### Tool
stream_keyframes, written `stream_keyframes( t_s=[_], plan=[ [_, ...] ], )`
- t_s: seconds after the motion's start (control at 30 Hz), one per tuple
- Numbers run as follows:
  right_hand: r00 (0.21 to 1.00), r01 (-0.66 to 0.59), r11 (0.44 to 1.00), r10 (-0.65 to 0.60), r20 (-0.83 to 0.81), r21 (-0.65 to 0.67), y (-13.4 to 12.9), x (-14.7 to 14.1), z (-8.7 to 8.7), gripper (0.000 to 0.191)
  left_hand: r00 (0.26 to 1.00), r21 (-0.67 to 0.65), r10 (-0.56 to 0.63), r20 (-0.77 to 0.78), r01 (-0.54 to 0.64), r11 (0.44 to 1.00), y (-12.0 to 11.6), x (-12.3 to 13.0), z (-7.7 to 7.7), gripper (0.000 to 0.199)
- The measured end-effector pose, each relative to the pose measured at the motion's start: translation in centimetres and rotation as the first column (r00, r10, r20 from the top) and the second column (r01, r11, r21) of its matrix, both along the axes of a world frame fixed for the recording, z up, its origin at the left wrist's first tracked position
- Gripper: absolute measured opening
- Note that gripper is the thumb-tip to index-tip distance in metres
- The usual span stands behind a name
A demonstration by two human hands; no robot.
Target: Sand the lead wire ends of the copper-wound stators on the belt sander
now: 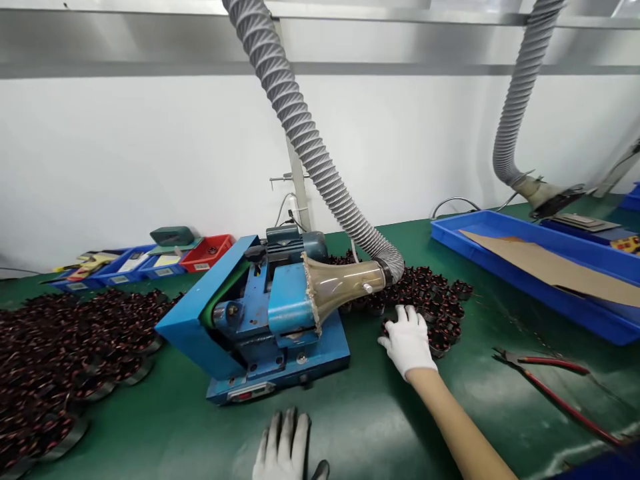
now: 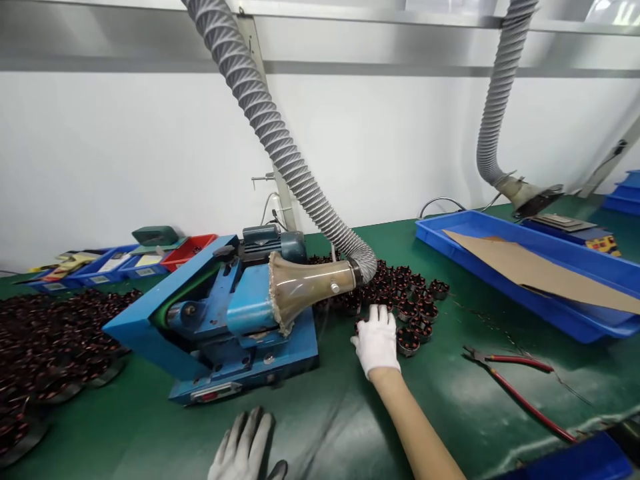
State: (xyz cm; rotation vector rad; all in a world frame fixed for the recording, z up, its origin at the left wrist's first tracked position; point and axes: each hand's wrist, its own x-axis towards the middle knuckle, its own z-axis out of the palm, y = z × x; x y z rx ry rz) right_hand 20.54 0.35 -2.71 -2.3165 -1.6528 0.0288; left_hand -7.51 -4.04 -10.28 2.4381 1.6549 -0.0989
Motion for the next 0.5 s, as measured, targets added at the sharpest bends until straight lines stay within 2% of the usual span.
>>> stream_keyframes(
  t_s=[0.07,0.1,0.13,0.17,0.2,0.23,0.27,0.3,0.33,0.37,0.4,0.43,0.5],
  plan=[
    [0.991,-0.119,0.992,0.116,-0.071,-0.035,-2.7,-1.5,0.0,0.012,0.992,-0.075,-0.029,0.123,0.038,0.996,-0.7,0.9,0.8,0.056],
    [0.979,-0.171,0.984,0.164,-0.12,-0.055,-4.0,-2.3,0.3,0.011,0.977,-0.127,-0.006,0.211,0.033,0.991,-0.9,1.1,1.2,0.056],
    [0.964,-0.214,0.974,0.199,-0.175,-0.071,-5.3,-3.0,0.7,0.009,0.946,-0.191,0.055,0.318,0.007,0.982,-1.1,1.3,1.6,0.056],
    [0.943,-0.261,0.962,0.237,-0.233,-0.077,-6.4,-3.7,1.3,0.009,0.881,-0.277,0.144,0.451,-0.015,0.961,-1.3,1.4,2.1,0.058],
    [0.905,-0.315,0.947,0.28,-0.321,-0.062,-7.3,-4.3,2.0,0.009,0.763,-0.391,0.249,0.596,0.005,0.921,-1.4,1.7,2.8,0.061],
    [0.837,-0.374,0.927,0.329,-0.438,-0.017,-7.9,-4.8,2.9,0.008,0.596,-0.513,0.369,0.713,0.084,0.854,-1.5,1.9,3.6,0.067],
    [0.749,-0.439,0.898,0.388,-0.537,0.038,-8.4,-5.2,3.7,0.009,0.419,-0.602,0.486,0.767,0.206,0.772,-1.6,2.3,4.5,0.072],
    [0.646,-0.503,0.859,0.447,-0.618,0.095,-8.7,-5.5,4.5,0.01,0.268,-0.637,0.578,0.771,0.352,0.686,-1.6,2.7,5.6,0.075],
    [0.543,-0.552,0.82,0.491,-0.681,0.151,-8.8,-5.7,5.2,0.013,0.185,-0.639,0.638,0.748,0.462,0.615,-1.6,3.0,6.8,0.076],
    [0.454,-0.581,0.79,0.515,-0.727,0.196,-8.9,-5.9,5.7,0.016,0.16,-0.63,0.655,0.739,0.507,0.588,-1.7,3.4,7.8,0.073],
    [0.371,-0.58,0.78,0.51,-0.776,0.235,-8.9,-6.0,6.0,0.018,0.156,-0.629,0.656,0.738,0.511,0.586,-1.8,3.6,8.7,0.07],
    [0.286,-0.539,0.8,0.47,-0.835,0.266,-8.8,-6.1,6.1,0.021,0.164,-0.636,0.649,0.743,0.474,0.609,-1.9,3.7,9.3,0.068],
    [0.088,-0.371,0.894,0.303,-0.949,0.251,-8.7,-6.3,5.7,0.025,0.159,-0.664,0.656,0.738,0.348,0.662,-2.2,3.7,9.2,0.072]
  ],
)
